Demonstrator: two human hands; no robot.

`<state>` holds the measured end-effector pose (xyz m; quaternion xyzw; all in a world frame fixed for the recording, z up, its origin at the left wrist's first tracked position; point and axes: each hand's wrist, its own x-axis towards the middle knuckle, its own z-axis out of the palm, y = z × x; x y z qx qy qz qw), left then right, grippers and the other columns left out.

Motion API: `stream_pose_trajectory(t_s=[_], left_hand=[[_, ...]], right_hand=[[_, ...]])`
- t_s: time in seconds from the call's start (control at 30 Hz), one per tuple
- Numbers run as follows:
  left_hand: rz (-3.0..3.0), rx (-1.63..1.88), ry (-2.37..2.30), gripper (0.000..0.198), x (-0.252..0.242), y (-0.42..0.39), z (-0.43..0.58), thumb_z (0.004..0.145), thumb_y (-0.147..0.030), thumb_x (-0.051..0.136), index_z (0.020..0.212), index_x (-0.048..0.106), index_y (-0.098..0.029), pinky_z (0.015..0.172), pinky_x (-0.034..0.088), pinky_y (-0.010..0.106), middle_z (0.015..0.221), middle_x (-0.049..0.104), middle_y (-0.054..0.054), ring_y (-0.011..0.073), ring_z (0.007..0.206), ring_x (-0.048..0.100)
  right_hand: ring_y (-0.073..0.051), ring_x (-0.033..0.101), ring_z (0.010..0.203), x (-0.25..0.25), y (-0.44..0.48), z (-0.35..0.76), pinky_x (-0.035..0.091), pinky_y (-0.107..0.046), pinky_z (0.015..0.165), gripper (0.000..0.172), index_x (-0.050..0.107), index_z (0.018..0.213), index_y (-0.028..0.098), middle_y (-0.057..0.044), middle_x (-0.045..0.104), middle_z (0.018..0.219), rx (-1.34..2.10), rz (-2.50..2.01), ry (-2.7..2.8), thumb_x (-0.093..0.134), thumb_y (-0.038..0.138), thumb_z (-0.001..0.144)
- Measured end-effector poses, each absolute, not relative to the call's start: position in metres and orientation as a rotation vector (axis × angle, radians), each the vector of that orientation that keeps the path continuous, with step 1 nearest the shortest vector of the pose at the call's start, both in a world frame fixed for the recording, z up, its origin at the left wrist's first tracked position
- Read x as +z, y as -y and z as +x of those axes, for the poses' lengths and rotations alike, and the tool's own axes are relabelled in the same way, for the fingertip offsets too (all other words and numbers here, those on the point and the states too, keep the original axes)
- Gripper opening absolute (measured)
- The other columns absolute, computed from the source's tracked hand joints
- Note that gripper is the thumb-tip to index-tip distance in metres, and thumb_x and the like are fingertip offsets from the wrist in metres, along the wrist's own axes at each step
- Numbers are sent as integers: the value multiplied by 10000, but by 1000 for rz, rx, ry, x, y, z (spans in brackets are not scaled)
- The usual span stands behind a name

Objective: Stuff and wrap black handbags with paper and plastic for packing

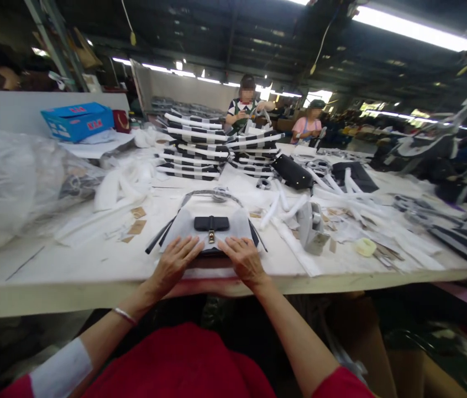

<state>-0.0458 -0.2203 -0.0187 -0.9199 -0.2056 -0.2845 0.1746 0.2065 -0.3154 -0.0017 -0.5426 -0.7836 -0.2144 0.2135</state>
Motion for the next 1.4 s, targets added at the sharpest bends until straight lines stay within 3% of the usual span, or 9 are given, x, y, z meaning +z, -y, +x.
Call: stream_pose_trajectory(t_s=[0.13, 0.33, 0.5, 0.67, 0.73, 0.87, 1.03, 1.2, 1.4], left_hand=[[-2599, -753, 566, 505, -14, 228, -49, 937, -60, 380, 1417, 463, -191, 1164, 299, 518, 1461, 501, 99, 257, 1403, 387], [-2567, -494, 595, 437, -1, 239, -24, 948, -90, 387, 1374, 483, -99, 1032, 430, 491, 1354, 579, 179, 305, 1208, 572], [-2569, -425, 613, 409, 9, 235, 0, 967, -113, 367, 1367, 451, -118, 927, 463, 461, 1324, 572, 204, 296, 1146, 594], [-2581, -483, 518, 291, 16, 220, -6, 965, -115, 395, 1220, 527, -165, 749, 460, 350, 1087, 643, 104, 219, 911, 619], [-2570, -494, 525, 236, 16, 217, -14, 963, -124, 404, 1136, 558, -168, 758, 456, 355, 1047, 635, 88, 214, 873, 604], [-2555, -505, 564, 200, 17, 219, -26, 950, -112, 416, 1058, 580, -153, 851, 450, 375, 1012, 617, 93, 222, 905, 591], [-2551, -440, 578, 430, 23, 230, -11, 944, -88, 402, 1357, 442, -198, 856, 456, 430, 995, 623, 84, 236, 889, 618], [-2528, -443, 486, 320, 15, 229, 7, 977, -131, 368, 1251, 532, -144, 999, 397, 498, 1320, 538, 158, 309, 1231, 516], [-2613, -408, 468, 281, 14, 220, 3, 980, -114, 370, 1233, 492, -122, 803, 466, 380, 1094, 624, 129, 248, 1021, 601]], right_hand=[[-206, 588, 1192, -10, 314, 208, 392, -389, 999, 410, 636, 1262, 246, -67, 673, 1264, -637, -1483, 2110, 436, 68, 952], [-199, 589, 1182, -15, 311, 205, 389, -377, 992, 434, 650, 1250, 238, -65, 688, 1235, -634, -1504, 2051, 404, 54, 943], [-208, 595, 1158, -17, 307, 204, 389, -386, 981, 411, 659, 1242, 245, -73, 693, 1219, -640, -1557, 2004, 425, 86, 944], [-213, 585, 1178, -17, 308, 202, 357, -409, 1027, 425, 655, 1247, 249, -77, 688, 1233, -675, -1570, 1981, 415, 81, 939], [-212, 581, 1189, -17, 309, 201, 349, -408, 1036, 418, 655, 1240, 242, -77, 673, 1264, -699, -1566, 1975, 414, 78, 941], [-205, 581, 1196, -17, 310, 199, 342, -404, 1040, 418, 656, 1229, 235, -74, 673, 1266, -708, -1566, 1966, 400, 69, 944], [-200, 588, 1182, -16, 309, 200, 330, -400, 1043, 389, 651, 1229, 226, -65, 695, 1228, -687, -1548, 1958, 411, 91, 954], [-206, 599, 1158, -19, 307, 200, 327, -395, 1032, 367, 661, 1204, 211, -71, 698, 1220, -695, -1548, 1953, 420, 95, 952], [-193, 581, 1179, -18, 308, 195, 257, -402, 1102, 333, 638, 1210, 196, -86, 681, 1249, -686, -1554, 1943, 434, 128, 956]])
